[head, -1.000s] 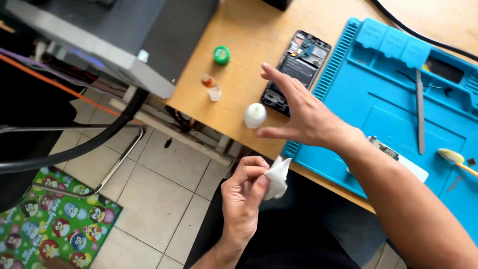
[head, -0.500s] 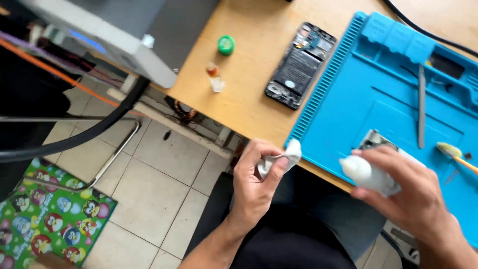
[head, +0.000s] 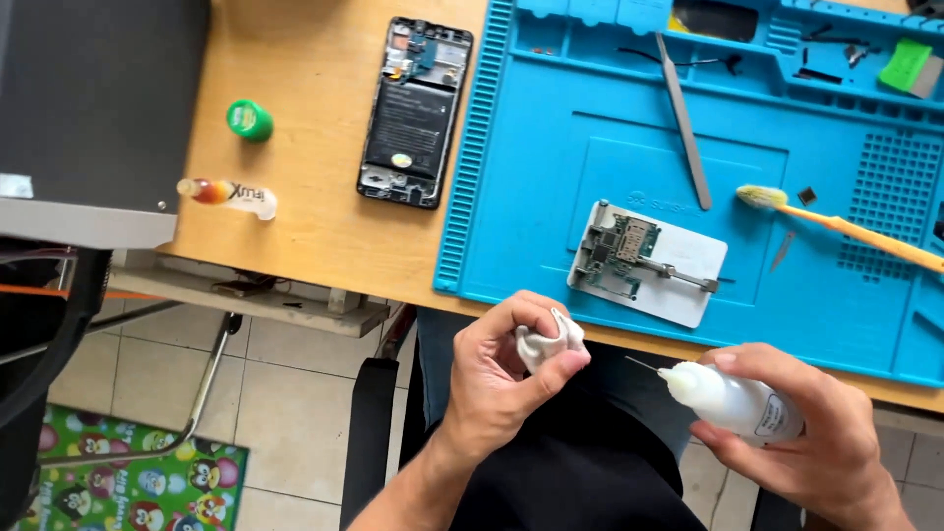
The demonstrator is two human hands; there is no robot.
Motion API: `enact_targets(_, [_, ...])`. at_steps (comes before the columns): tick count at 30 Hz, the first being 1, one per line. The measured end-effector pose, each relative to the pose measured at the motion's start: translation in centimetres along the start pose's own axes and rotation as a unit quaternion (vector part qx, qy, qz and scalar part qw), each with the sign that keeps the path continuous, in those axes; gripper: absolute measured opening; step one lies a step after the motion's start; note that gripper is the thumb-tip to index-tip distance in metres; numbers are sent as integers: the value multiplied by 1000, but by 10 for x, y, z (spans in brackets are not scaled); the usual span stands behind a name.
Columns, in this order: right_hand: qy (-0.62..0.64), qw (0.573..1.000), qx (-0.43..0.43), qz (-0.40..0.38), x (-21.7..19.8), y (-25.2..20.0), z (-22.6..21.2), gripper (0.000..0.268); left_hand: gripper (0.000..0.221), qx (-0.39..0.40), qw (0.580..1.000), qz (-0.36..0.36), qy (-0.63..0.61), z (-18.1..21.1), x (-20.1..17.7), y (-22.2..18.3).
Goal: A technician repairs a mobile phone motherboard by using a heat gun and tweezers to work on components, then cleans the board with flux and a toothbrush.
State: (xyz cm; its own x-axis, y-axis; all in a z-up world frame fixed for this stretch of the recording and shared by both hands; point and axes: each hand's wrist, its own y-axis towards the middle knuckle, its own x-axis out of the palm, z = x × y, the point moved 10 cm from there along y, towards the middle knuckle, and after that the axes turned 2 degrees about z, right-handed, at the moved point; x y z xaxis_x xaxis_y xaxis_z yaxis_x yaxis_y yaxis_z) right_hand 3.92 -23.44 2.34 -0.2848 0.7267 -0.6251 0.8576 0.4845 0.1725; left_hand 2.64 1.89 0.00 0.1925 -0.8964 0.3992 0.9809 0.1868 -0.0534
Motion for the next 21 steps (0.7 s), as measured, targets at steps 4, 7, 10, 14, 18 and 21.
enact_targets(4, [-13,999,10,32,-8,-12,6,74,9,-25,993,-64,-91,-2,20,-3])
enact_targets(7, [162,981,52,90,-8,9,-7,53,9,-27,997,-61,-46,-1,21,-2])
enact_targets(10, [338,935,53,90,15,25,-3,35,11,-25,994,-94,-43,4,33,-3])
enact_targets(14, [443,895,40,20,46,51,-20,38,22,-1,992,-128,-19,7,51,-5])
enact_targets(18, [328,942,41,52,41,41,-3,47,26,24,991,-86,-99,17,45,-2])
enact_targets(21, [212,976,24,41,24,13,16,62,23,20,987,-79,-137,14,33,-2])
